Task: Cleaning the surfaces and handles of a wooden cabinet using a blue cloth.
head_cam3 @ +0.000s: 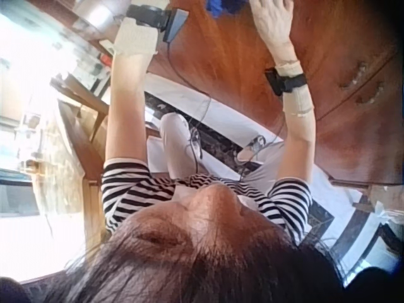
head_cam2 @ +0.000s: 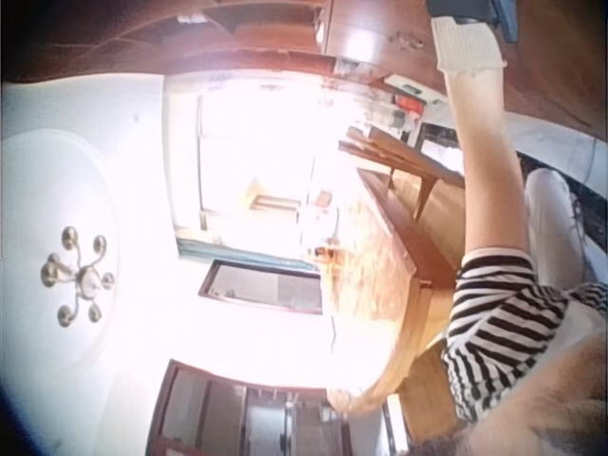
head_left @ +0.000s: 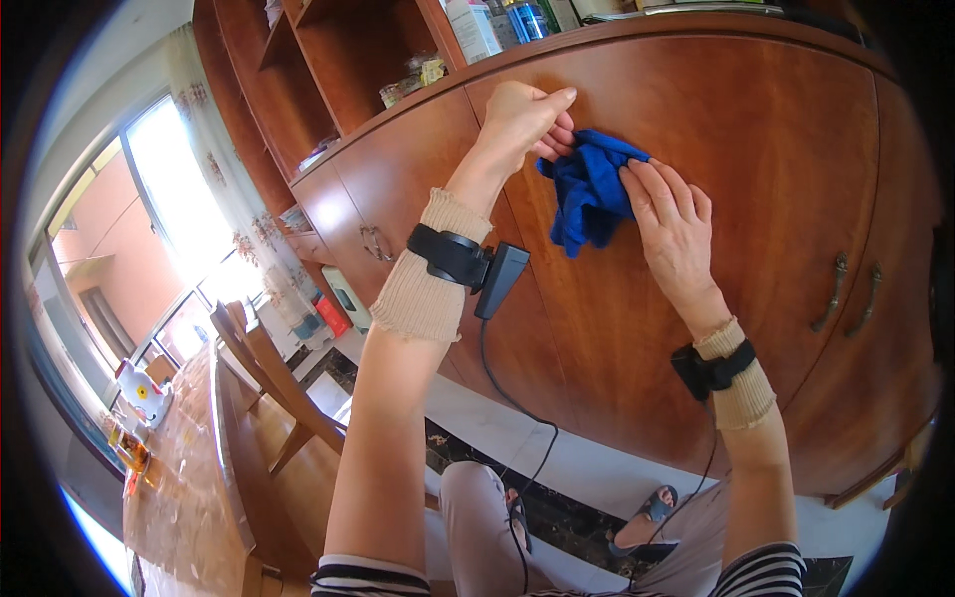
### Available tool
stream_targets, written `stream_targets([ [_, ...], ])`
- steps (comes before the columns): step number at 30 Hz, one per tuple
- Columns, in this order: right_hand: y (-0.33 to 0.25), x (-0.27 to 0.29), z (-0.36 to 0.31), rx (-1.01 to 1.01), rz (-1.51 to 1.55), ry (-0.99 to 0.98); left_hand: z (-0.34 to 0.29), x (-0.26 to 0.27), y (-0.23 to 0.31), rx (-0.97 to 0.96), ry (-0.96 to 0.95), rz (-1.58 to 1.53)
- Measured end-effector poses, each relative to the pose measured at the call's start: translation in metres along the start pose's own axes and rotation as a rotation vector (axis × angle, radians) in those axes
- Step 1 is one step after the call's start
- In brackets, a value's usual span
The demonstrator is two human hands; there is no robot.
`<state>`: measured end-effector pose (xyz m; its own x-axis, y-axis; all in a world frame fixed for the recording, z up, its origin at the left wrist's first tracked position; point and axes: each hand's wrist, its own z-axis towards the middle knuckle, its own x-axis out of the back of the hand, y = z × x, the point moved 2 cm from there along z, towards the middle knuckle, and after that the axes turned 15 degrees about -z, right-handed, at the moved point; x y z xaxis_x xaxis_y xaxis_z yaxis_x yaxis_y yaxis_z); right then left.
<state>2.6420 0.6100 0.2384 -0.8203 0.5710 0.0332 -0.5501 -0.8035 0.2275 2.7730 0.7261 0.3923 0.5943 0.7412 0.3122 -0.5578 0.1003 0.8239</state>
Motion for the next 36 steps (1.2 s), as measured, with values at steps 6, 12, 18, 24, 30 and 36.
stream_targets([
  [6,-0.005,0.002,0.000,-0.005,0.023,-0.004,-0.002,0.008,-0.012,-0.035,-0.040,-0.091],
  [12,0.000,0.005,-0.022,0.047,0.047,-0.040,-0.013,-0.004,-0.031,-0.058,-0.009,0.014],
  [18,0.000,0.004,-0.029,0.051,0.062,-0.070,-0.012,-0.009,-0.030,-0.019,0.075,0.017],
  [24,-0.005,0.003,-0.027,0.048,0.073,-0.076,-0.021,-0.005,-0.044,-0.157,0.038,0.067],
  [30,0.001,0.001,-0.027,0.043,0.099,-0.047,-0.101,-0.055,-0.096,-0.907,0.130,0.517],
  [36,0.009,0.001,0.070,0.095,-0.014,0.130,-0.047,-0.013,-0.065,-1.087,0.349,0.591],
])
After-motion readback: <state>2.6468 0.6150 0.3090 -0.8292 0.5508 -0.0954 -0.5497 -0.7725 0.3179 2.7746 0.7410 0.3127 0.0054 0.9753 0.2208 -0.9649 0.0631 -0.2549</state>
